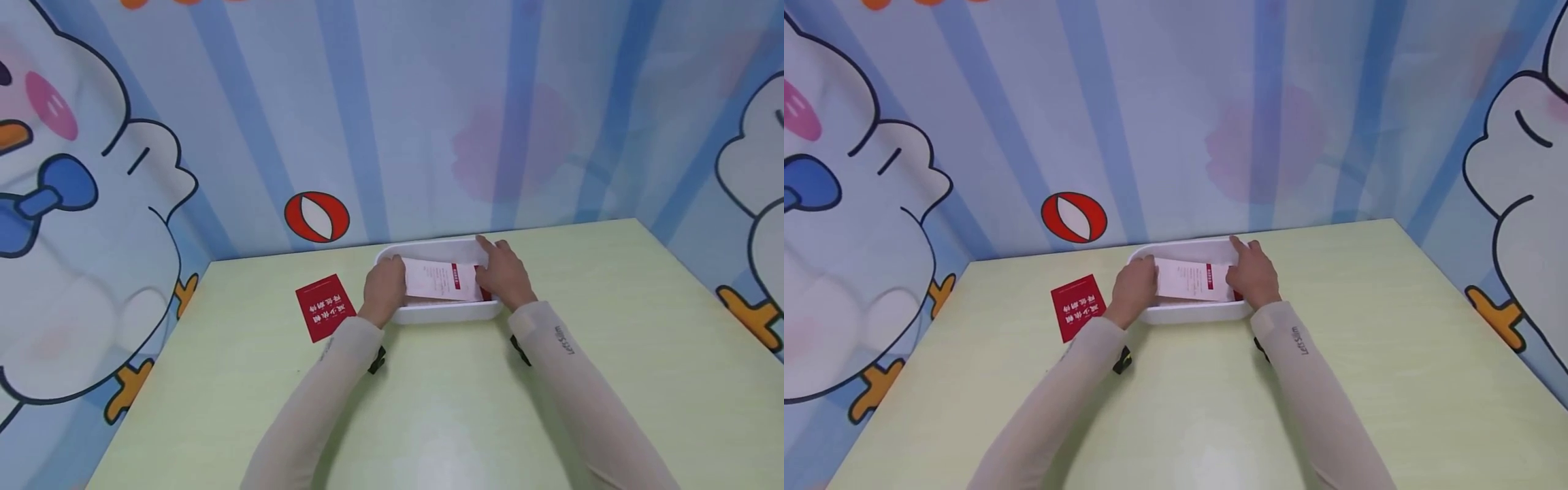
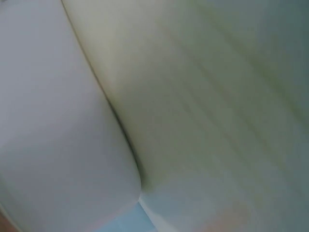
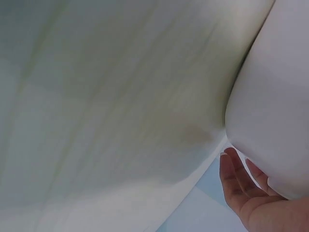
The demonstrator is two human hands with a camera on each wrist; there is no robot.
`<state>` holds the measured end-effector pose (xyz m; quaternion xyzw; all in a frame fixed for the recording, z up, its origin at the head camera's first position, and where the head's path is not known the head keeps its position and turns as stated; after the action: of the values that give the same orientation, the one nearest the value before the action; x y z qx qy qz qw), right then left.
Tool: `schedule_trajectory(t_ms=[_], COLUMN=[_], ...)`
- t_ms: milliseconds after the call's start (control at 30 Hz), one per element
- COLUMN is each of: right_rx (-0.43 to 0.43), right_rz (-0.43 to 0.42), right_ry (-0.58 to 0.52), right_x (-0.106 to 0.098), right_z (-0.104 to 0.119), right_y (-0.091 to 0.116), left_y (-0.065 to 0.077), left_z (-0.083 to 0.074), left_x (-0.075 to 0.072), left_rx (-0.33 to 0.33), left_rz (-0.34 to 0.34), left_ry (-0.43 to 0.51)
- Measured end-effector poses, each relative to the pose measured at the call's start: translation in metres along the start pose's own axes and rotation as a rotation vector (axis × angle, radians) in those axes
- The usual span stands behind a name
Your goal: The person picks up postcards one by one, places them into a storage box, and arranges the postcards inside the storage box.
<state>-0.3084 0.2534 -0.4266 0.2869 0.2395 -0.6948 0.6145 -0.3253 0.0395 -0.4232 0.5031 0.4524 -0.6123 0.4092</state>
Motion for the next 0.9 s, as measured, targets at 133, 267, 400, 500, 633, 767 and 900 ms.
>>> schedule_trajectory(t_ms=[133,267,400,500,633,767,900], right_rx=[-0.009,-0.001,0.002,0.005,0.013,0.001,-0.011], right_rz=[-0.004,-0.003,-0.008,-0.009,-0.004,-0.01,-0.013], right_ry=[0.011,0.013,0.002,-0.001,0.005,0.014,0.014], right_x=[-0.0013,-0.0018,-0.0025,-0.0022,-0.0013,-0.0016,-0.0009], right_z=[0.0008,0.0009,0.0014,0.0012,-0.0003,-0.001,-0.0006], right_y=[-0.0007,-0.0015,-0.0025,-0.0024,-0.0012,-0.0002,-0.0008], left_y=[-0.0012,-0.0018,-0.0026,-0.002,0.0001,0.0014,0.0009], left_z=[-0.0006,-0.0012,-0.0017,-0.0023,-0.0039,-0.005,-0.004], left_x=[-0.0019,-0.0022,-0.0025,-0.003,-0.0033,-0.005,-0.0049], left_rx=[-0.008,-0.016,-0.018,-0.014,-0.004,0.003,0.003], left_rz=[-0.001,0.001,-0.002,0.005,0.016,0.0,-0.005], left_ry=[0.007,0.003,-0.01,-0.015,-0.02,-0.025,-0.045])
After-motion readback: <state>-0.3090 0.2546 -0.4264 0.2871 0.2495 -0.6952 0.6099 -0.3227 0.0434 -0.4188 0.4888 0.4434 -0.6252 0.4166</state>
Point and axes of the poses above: each hand's wrist, its own y-axis away from the middle knuckle, its own x-axis out of the palm, z = x × y, the point moved 5 cm from there along -y, towards the middle knuckle, and after that the axes turned 15 degrees about -y, right-handed, at the moved point
